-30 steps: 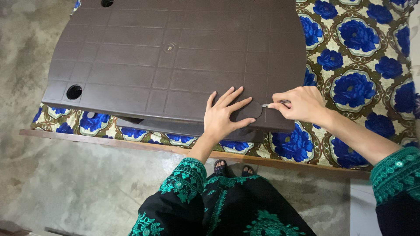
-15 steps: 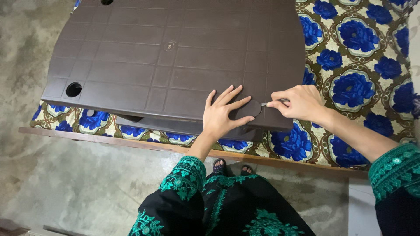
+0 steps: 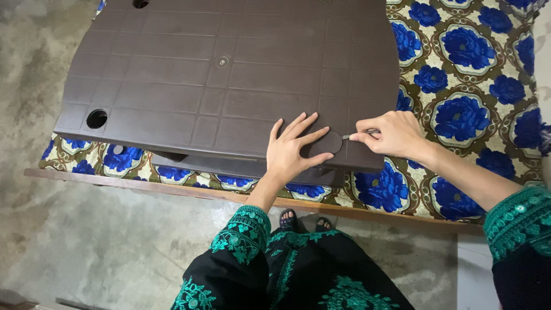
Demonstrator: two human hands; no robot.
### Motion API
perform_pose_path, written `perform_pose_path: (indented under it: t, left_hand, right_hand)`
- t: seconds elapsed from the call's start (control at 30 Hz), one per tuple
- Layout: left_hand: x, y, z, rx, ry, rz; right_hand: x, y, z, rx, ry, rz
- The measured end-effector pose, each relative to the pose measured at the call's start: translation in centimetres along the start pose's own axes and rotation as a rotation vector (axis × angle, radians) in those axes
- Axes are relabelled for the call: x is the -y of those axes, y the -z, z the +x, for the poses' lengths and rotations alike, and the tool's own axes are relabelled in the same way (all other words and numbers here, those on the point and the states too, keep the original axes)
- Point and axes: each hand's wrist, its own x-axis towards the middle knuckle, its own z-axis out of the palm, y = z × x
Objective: The person flips a small plastic table upside down on a bed and uses a screwdriver to pry the round plastic caps out of the leg holes. They set the removed caps on the bed and press on the tabletop.
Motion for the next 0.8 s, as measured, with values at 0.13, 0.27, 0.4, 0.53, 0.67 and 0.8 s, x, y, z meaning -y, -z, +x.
perform_pose_path:
  t: [0.13, 0.27, 0.4, 0.53, 0.67, 0.8]
  left_hand:
    - [0.1, -0.1, -0.2, -0.017, -0.006, 0.001]
    - [0.4, -0.2, 0.0, -0.013, -0.01, 0.012]
    - [0.7, -0.1, 0.1, -0.031, -0.025, 0.019]
    - [0.5, -0.1, -0.2, -0.042, -0.023, -0.017]
    - [0.4, 0.0, -0.2, -0.043, -0.02, -0.027]
    - [0.3, 0.1, -0.1, -0.045, -0.026, -0.032]
  right_hand:
    - [-0.1, 0.1, 0.0, 0.004, -0.006, -0.008]
    - [0.3, 0.2, -0.3, -0.097, 0.059, 0.193]
    - [1.3, -0.3, -0.1, -0.173, -0.033, 0.32]
    - [0.6, 0.5, -0.8, -0.08, -0.183, 0.156]
    - [0.5, 0.4, -0.9, -0.105, -0.2, 0.182]
    - [0.8, 0.2, -0.8, -0.109, -0.223, 0.171]
